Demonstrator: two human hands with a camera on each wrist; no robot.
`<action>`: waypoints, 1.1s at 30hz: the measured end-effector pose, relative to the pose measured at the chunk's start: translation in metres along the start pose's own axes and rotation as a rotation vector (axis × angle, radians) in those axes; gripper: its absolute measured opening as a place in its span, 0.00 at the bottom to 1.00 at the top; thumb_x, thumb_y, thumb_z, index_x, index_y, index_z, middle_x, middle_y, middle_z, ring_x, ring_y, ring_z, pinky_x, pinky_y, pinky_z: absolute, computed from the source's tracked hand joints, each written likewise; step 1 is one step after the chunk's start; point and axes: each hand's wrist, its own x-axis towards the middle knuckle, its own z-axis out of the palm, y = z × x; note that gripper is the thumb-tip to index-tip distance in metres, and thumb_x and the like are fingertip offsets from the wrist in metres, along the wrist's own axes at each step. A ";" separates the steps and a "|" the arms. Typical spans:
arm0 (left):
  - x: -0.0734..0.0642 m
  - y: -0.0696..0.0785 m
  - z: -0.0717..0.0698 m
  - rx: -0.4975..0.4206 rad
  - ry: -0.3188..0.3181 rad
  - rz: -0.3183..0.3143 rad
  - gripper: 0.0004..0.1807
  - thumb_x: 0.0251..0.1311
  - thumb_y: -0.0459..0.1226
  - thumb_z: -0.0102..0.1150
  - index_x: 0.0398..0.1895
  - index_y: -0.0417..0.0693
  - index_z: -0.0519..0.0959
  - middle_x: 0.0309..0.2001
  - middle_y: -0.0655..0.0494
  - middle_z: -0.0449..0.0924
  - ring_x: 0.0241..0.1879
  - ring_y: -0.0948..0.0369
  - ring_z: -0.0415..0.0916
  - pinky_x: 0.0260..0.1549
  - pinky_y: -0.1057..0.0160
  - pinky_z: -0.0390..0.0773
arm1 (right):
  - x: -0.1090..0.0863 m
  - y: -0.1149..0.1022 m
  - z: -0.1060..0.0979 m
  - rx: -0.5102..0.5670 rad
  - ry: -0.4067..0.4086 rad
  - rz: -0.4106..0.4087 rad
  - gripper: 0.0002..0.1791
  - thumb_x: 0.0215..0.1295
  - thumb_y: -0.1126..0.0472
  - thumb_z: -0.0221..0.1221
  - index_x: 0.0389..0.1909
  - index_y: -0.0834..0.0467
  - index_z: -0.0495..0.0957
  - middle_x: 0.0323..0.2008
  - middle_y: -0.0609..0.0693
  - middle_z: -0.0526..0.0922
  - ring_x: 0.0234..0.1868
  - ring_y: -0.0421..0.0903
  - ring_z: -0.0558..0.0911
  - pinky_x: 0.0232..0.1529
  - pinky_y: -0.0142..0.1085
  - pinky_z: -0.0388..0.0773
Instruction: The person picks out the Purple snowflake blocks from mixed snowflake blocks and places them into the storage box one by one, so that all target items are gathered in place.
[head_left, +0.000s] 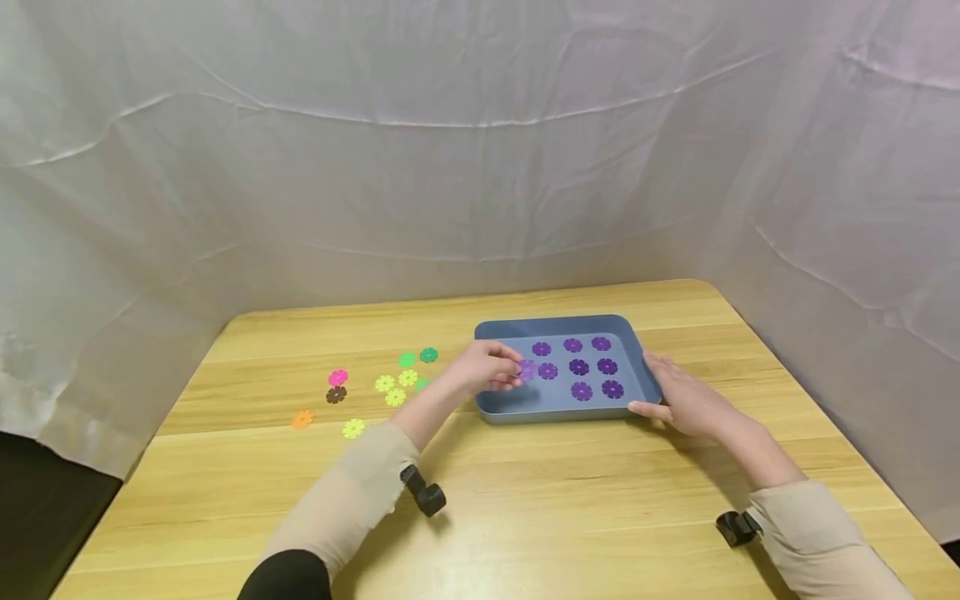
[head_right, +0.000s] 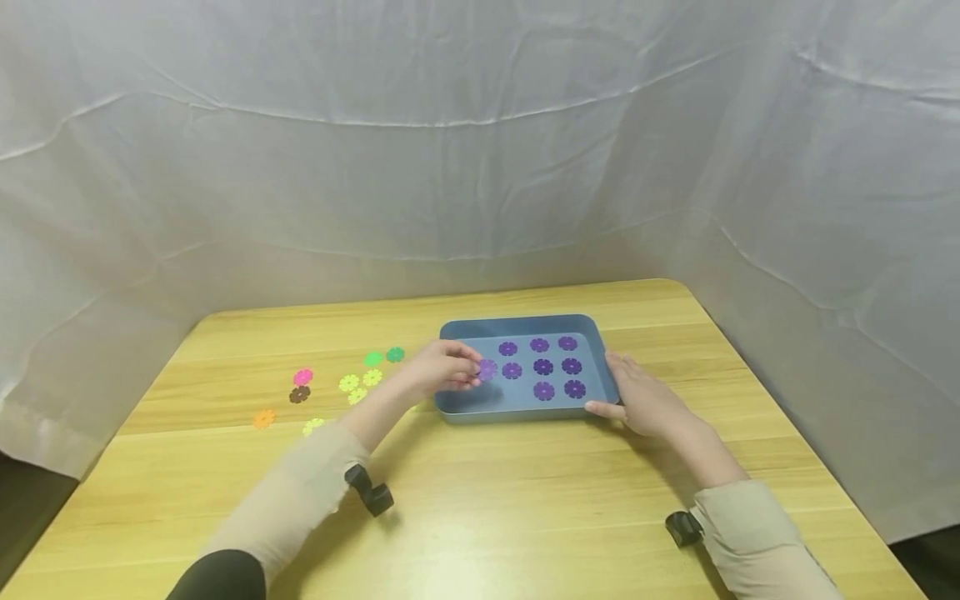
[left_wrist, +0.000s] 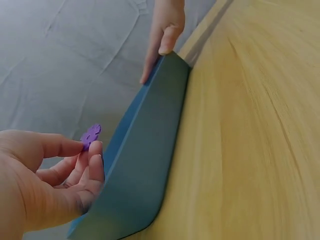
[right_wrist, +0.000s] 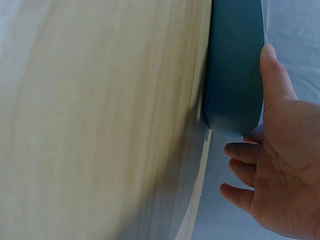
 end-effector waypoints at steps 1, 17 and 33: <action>0.003 -0.001 0.002 -0.028 -0.003 -0.016 0.12 0.63 0.27 0.55 0.49 0.32 0.77 0.30 0.51 0.81 0.28 0.62 0.81 0.34 0.66 0.84 | 0.000 0.000 0.000 -0.001 0.001 -0.002 0.55 0.65 0.33 0.53 0.74 0.72 0.44 0.74 0.71 0.49 0.73 0.71 0.51 0.72 0.62 0.50; 0.024 -0.020 0.034 -0.123 0.024 -0.151 0.11 0.56 0.23 0.62 0.43 0.28 0.79 0.28 0.45 0.84 0.23 0.59 0.83 0.33 0.61 0.86 | -0.001 -0.005 -0.001 0.000 0.003 -0.003 0.54 0.65 0.35 0.54 0.73 0.72 0.45 0.73 0.72 0.50 0.72 0.72 0.52 0.71 0.62 0.51; 0.031 -0.018 0.036 -0.049 0.058 -0.159 0.06 0.55 0.24 0.63 0.36 0.32 0.80 0.32 0.40 0.86 0.22 0.59 0.84 0.32 0.61 0.86 | -0.001 -0.003 -0.002 0.005 0.009 -0.010 0.55 0.65 0.35 0.55 0.73 0.73 0.45 0.73 0.73 0.50 0.72 0.73 0.52 0.71 0.62 0.51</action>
